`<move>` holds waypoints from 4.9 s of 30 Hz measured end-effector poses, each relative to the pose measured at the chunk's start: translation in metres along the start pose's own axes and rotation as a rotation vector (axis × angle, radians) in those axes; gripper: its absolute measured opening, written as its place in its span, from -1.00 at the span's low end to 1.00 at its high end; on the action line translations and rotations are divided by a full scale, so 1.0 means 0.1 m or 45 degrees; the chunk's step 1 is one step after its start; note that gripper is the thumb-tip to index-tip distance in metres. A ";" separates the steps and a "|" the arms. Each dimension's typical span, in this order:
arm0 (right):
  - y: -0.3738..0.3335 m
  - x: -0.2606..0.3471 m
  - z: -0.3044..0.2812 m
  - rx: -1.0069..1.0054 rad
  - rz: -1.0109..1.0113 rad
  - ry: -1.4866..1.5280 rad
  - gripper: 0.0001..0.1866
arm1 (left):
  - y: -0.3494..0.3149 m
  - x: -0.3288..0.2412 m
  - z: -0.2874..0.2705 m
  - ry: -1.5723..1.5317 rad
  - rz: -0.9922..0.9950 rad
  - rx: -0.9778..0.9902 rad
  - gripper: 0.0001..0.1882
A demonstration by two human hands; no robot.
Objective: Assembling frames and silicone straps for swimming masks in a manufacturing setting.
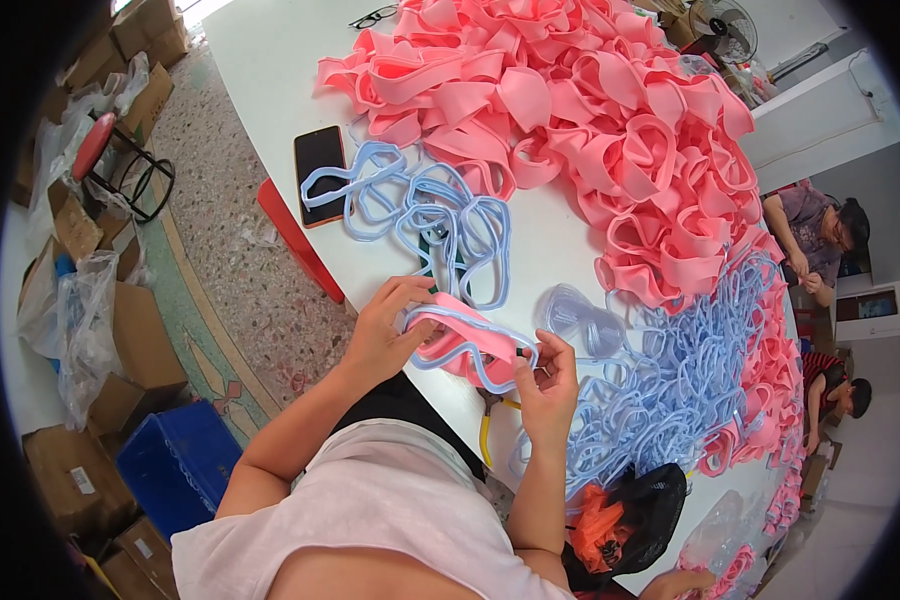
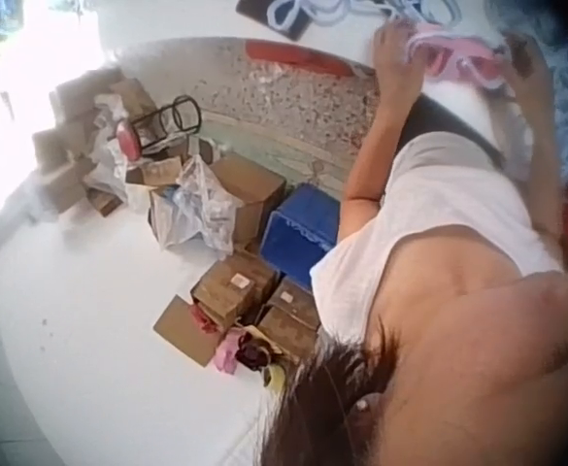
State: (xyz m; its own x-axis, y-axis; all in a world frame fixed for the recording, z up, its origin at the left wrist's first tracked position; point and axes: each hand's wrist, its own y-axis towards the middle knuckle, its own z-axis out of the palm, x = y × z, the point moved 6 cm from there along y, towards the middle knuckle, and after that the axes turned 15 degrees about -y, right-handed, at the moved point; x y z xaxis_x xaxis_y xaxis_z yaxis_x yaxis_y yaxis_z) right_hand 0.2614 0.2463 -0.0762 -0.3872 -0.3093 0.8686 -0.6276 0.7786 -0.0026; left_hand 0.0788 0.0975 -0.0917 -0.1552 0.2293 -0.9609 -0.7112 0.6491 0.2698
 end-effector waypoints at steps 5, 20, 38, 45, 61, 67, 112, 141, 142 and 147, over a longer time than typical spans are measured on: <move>0.00 -0.02 -0.01 -0.064 0.009 -0.010 -0.61 | -0.03 -0.11 0.00 0.198 0.059 0.012 -0.67; -0.17 -0.27 0.13 0.000 0.330 0.805 -0.49 | -0.13 -0.06 0.14 0.247 0.151 0.105 -0.64; -0.33 -0.23 0.34 0.161 0.388 0.842 -0.54 | 0.01 -0.22 -0.04 0.233 0.174 0.050 -0.69; -0.37 -0.37 0.41 0.420 0.370 1.431 -0.63 | 0.00 -0.34 0.04 0.178 0.157 0.039 -0.75; -0.32 -0.02 0.39 0.609 0.201 1.555 -0.15 | -0.01 -0.54 0.15 0.213 0.277 0.125 -0.68; -0.37 0.17 0.44 0.684 0.152 1.796 -0.12 | 0.01 -0.53 0.16 0.203 0.305 0.116 -0.65; 0.22 0.94 -0.29 0.277 -0.644 -0.495 -0.83 | -0.04 -0.93 0.21 0.342 0.411 0.549 -0.14; 0.18 1.30 -0.04 0.224 -1.286 -0.851 -0.81 | -0.08 -1.05 0.31 0.442 0.855 0.391 -0.32; 0.18 1.31 -0.05 0.223 -1.285 -0.852 -0.81 | -0.07 -1.05 0.31 0.438 0.840 0.403 -0.31; 0.33 1.16 -0.24 0.325 -1.030 -0.633 -0.78 | -0.03 -1.00 0.16 0.342 0.815 0.374 -0.30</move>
State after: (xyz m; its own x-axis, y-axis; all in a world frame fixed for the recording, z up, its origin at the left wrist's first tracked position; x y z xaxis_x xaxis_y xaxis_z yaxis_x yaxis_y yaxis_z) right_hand 0.2127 0.2493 0.0362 0.0199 -0.9373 0.3480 -0.9330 0.1077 0.3433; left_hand 0.1073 0.0844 0.0047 -0.6656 0.4661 -0.5829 -0.2199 0.6239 0.7500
